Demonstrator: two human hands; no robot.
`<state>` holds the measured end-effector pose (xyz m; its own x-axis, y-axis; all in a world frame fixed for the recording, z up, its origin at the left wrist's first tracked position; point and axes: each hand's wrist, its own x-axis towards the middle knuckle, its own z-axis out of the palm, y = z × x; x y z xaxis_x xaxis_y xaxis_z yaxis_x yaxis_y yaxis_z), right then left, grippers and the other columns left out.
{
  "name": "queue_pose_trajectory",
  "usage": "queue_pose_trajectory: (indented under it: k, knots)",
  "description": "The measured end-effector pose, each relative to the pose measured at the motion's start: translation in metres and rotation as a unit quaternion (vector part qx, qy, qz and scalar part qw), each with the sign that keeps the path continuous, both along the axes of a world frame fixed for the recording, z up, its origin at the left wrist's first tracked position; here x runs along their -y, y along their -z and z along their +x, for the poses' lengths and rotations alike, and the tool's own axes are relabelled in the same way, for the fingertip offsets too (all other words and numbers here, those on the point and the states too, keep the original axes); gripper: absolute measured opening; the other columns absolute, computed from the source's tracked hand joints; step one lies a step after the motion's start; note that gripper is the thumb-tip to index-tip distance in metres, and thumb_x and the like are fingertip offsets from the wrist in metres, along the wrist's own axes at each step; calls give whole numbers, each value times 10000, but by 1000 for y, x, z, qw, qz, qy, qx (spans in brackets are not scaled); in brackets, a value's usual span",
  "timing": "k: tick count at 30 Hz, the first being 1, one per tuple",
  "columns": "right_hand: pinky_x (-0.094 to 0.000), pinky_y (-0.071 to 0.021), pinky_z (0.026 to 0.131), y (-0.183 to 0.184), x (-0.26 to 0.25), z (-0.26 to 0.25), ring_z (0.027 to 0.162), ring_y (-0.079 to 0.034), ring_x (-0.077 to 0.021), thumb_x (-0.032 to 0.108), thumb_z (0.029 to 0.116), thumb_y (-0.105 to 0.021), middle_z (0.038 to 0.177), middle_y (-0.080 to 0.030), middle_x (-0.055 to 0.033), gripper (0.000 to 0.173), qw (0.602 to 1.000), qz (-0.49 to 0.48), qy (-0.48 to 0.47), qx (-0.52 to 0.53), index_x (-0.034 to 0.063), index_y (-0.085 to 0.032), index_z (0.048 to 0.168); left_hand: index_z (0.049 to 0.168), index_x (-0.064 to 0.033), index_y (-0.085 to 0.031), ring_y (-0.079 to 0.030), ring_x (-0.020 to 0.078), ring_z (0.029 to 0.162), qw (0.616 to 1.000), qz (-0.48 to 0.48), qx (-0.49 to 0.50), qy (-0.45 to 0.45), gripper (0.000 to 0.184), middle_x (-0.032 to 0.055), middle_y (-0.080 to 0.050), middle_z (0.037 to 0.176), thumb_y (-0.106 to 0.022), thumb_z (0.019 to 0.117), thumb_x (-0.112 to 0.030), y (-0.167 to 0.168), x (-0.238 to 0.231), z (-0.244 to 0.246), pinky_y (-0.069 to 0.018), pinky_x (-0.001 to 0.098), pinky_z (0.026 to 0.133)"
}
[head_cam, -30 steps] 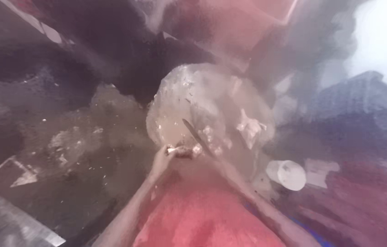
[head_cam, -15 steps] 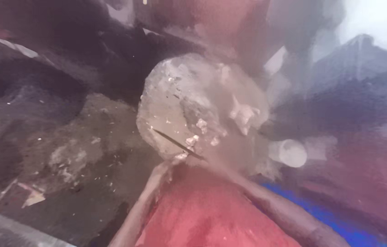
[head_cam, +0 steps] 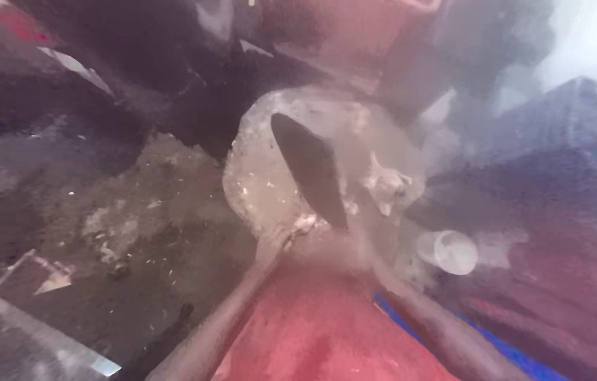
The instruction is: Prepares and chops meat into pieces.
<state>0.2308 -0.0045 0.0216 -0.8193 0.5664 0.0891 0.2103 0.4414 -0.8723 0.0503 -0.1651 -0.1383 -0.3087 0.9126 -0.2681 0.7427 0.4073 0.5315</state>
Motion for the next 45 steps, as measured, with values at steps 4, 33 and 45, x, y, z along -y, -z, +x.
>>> queue_pose_trajectory:
  k: [4,33,45]
  knots:
    - [-416,-588,864,26,8,14,918,-724,-233,370,1010,-548,1002,-741,-168,452,986,21,-55,155,-16,-699,1191,1182,-108,-733,-639,287,1211,999,-10,24,-27,298,106,-696,1263,-567,1009,-285,-7,1,1,-484,496,1057]
    - [-661,-523,881,93,14,32,1006,-695,-442,569,1069,-358,1047,-714,-231,617,905,-14,-171,389,56,-600,1313,1439,-112,-577,-608,126,1254,968,70,239,0,487,74,-598,1434,-677,979,-237,-104,-10,10,-509,325,1065]
    - [-632,-544,876,83,-42,85,1010,-702,-419,545,1078,-357,1067,-715,-228,613,944,-8,-5,329,52,-594,1355,1246,2,-645,-688,96,832,922,165,344,-69,287,39,-726,1049,-494,1055,-150,-145,-98,4,-594,267,766]
